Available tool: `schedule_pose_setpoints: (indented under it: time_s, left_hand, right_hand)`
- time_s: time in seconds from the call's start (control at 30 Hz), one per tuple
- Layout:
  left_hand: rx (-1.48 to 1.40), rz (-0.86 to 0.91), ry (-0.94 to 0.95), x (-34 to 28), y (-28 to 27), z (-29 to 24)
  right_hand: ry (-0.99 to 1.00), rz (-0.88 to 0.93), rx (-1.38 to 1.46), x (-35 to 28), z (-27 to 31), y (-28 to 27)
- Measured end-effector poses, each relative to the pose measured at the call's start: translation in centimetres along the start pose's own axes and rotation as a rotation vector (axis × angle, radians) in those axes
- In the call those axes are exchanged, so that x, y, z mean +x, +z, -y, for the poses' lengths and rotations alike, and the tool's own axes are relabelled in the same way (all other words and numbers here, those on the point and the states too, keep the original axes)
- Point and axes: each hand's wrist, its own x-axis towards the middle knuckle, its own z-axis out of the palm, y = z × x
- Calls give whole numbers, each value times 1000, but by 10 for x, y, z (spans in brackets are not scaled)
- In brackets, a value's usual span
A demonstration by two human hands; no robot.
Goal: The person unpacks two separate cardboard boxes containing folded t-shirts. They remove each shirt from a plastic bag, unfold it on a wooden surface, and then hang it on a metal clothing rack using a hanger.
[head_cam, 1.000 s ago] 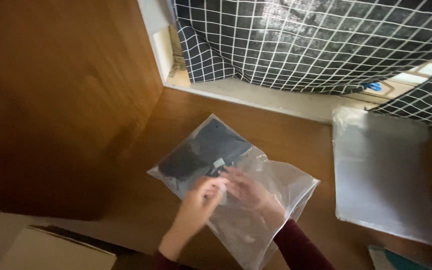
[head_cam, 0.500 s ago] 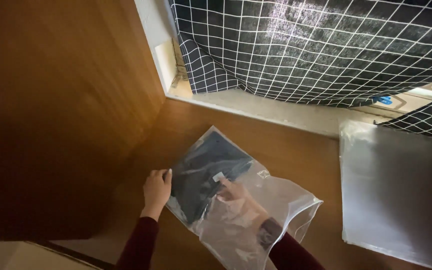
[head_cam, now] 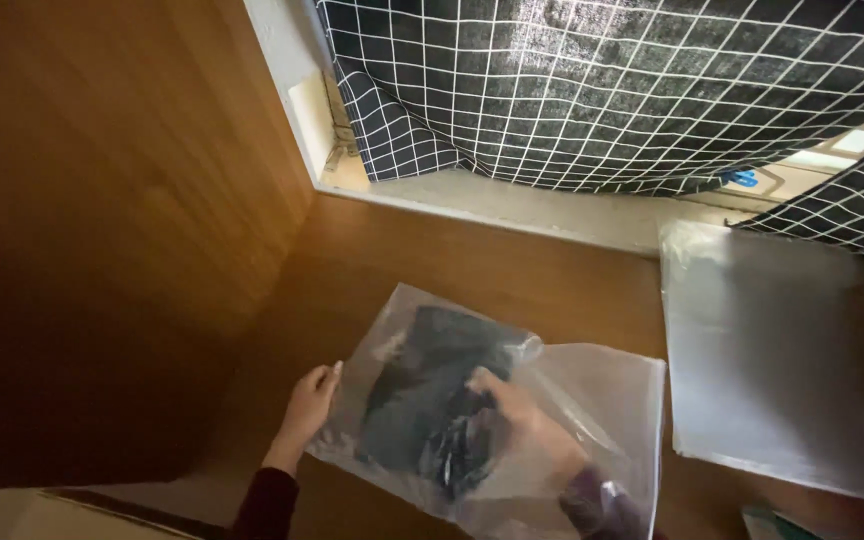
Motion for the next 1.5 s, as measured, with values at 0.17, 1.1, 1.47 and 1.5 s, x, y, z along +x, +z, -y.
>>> schedule_pose_setpoints:
  time_s: [0.17,1.1,1.47,1.5]
  left_hand:
    - [167,-128,116,12,-7,21]
    - [236,-306,-163,-71,-101,34]
    - [582,-182,-218,-67,-117,95]
    - [636,-190,-204,-69,-117,100]
  right_hand:
    - [142,-377,452,-162,209,-46]
    - [-32,-772,78,-396,71,-111]
    - [215,-913,-415,-242,226,-16]
    - [297,-778,-253,-222,218,-3]
